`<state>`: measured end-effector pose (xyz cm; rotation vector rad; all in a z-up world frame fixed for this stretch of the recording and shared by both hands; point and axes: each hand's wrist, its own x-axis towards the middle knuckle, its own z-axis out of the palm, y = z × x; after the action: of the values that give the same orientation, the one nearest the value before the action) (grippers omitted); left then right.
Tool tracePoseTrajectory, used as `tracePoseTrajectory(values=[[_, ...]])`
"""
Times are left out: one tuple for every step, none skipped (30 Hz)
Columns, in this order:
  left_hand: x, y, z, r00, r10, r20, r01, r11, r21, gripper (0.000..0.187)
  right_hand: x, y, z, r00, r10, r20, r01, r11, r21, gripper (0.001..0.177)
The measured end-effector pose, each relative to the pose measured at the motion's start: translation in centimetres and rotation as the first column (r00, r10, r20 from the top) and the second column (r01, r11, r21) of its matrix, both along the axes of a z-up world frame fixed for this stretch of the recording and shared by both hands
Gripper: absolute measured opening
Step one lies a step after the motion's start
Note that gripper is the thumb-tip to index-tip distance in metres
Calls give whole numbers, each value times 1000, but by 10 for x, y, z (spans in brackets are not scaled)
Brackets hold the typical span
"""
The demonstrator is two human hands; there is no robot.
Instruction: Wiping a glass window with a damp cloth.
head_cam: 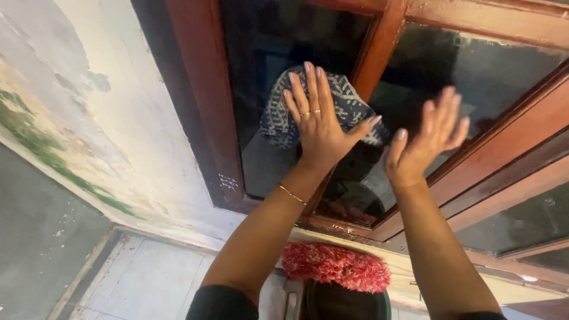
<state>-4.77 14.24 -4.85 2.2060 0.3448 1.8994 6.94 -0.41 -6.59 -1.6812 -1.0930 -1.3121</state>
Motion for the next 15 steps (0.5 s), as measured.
tracePoseTrajectory(values=[[5,-3,1,1000,-1,4,1,1000,-2,107,-2,-1,4,1000,-1,4,1,1000,-2,52],[11,-7,2,997,66,39,-65,998,-8,111,-3,-3,9,990,-133,-53,127,987,-95,58],[16,-11,3,989,130,71,-130,991,-14,114,-5,-4,12,959,-267,-99,245,950,-192,65],[18,-10,4,989,129,73,-128,992,-12,114,-4,-2,13,958,-268,-97,247,950,-190,65],[19,-10,2,987,151,60,-151,988,-7,115,-4,-1,12,948,-306,-87,283,937,-204,64],[19,-10,0,984,174,47,-174,985,-2,115,-5,1,10,937,-342,-76,320,922,-217,63],[19,-11,-5,984,176,39,-176,984,-6,115,-5,2,10,937,-341,-81,316,922,-224,63],[18,-11,-9,983,180,24,-180,984,1,114,-4,2,9,934,-349,-75,326,919,-222,63],[18,-11,-15,983,185,11,-185,983,7,112,-4,2,9,932,-357,-67,335,916,-221,63],[18,-12,-24,982,188,5,-188,982,1,112,-4,2,7,932,-355,-70,332,915,-229,63],[20,-12,-32,981,192,4,-192,981,-3,112,-4,2,6,933,-356,-51,338,916,-218,64],[21,-12,-39,980,197,3,-197,980,-7,111,-3,1,6,933,-358,-33,344,916,-206,64],[23,-13,-50,981,196,0,-196,981,-10,111,-2,2,5,933,-359,-34,345,915,-210,64],[24,-13,-62,980,198,1,-198,980,-27,112,0,2,4,930,-367,-29,355,913,-201,65],[26,-13,-72,979,204,3,-204,978,-44,113,1,3,3,927,-373,-21,363,912,-191,65]])
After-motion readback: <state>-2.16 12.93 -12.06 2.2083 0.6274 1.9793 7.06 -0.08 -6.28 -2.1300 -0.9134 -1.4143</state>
